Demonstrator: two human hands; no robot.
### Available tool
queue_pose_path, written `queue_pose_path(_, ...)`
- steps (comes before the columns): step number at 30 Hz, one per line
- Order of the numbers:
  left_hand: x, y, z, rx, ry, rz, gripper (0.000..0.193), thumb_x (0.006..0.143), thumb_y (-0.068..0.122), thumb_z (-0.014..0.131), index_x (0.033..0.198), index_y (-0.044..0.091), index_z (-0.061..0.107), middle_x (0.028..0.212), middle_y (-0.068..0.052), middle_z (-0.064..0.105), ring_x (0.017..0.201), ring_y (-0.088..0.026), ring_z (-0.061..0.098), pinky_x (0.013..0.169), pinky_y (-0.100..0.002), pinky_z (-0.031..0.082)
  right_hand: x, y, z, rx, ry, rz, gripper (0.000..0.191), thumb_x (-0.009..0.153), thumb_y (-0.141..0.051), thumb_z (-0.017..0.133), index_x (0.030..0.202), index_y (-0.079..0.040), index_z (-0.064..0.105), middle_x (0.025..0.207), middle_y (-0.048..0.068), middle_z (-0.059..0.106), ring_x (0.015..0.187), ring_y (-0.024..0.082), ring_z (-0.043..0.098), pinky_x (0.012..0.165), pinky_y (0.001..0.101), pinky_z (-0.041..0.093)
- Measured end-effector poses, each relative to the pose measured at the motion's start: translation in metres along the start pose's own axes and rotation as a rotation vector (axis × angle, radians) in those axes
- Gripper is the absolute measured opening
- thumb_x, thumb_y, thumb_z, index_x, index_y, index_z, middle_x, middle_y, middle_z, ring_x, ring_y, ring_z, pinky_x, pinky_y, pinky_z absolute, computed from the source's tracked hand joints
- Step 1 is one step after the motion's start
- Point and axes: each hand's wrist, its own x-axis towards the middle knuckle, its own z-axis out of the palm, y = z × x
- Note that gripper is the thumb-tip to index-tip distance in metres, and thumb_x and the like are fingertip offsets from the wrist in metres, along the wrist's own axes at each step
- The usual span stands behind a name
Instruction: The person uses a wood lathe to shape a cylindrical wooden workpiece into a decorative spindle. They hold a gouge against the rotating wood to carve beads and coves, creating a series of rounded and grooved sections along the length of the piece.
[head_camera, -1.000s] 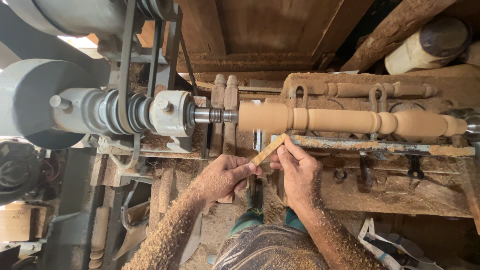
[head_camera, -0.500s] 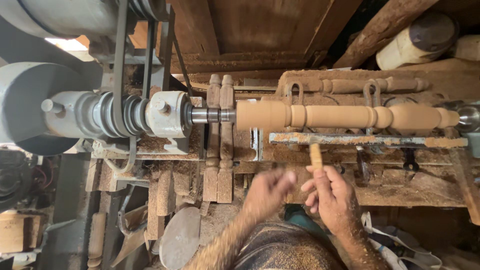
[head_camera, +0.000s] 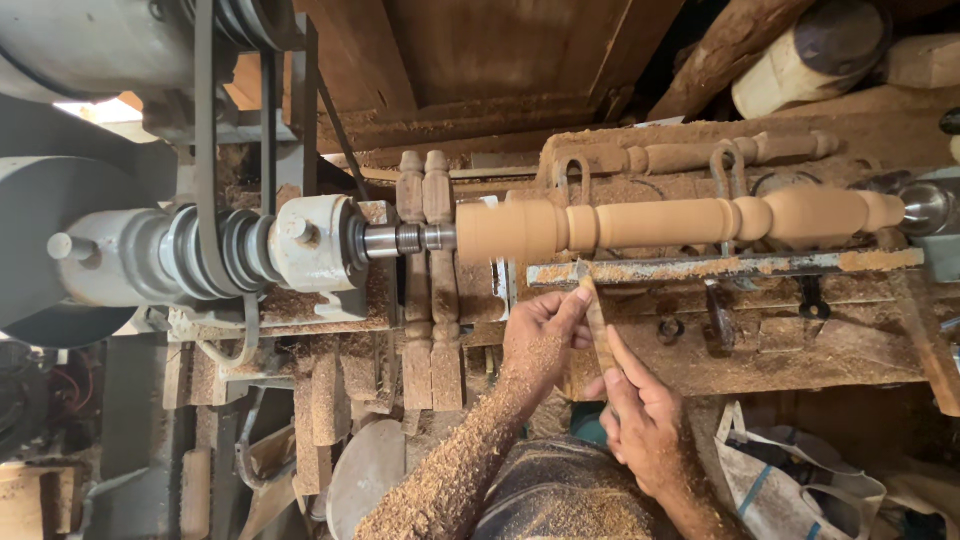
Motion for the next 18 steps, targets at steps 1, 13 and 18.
queue_pose_path(1,0.001,0.0,-0.001,-0.014,0.001,-0.005,0.033,0.1,0.03,0.067,0.087,0.0,0.075,0.073,-0.005,0.072,0.061,-0.009,0.066,0.059,-0.024,0.056,0.0,0.003,0.001,0.02,0.012,0.01,0.055,0.099,-0.017,0.051,0.154,-0.025,0.048,0.082,0.007,0.064,0.043,0.006,0.038,0.031,0.0216,0.03)
queue_pose_path(13,0.008,0.007,-0.001,0.006,0.005,-0.074,0.041,0.1,0.035,0.067,0.083,-0.002,0.075,0.07,-0.008,0.073,0.059,-0.011,0.068,0.056,-0.024,0.055,0.01,0.0,-0.005,0.01,0.043,0.078,0.051,0.1,-0.019,0.053,0.151,-0.024,0.055,0.075,0.005,0.059,0.045,0.006,0.037,0.036,0.0218,0.03)
queue_pose_path(18,0.008,0.006,0.0,-0.021,0.007,-0.084,0.042,0.1,0.034,0.068,0.083,-0.003,0.075,0.07,-0.009,0.073,0.059,-0.012,0.068,0.056,-0.025,0.056,0.015,-0.002,-0.02,-0.189,-0.007,0.01,0.052,0.099,-0.019,0.054,0.15,-0.024,0.054,0.071,0.003,0.057,0.048,0.007,0.04,0.041,0.0226,0.035)
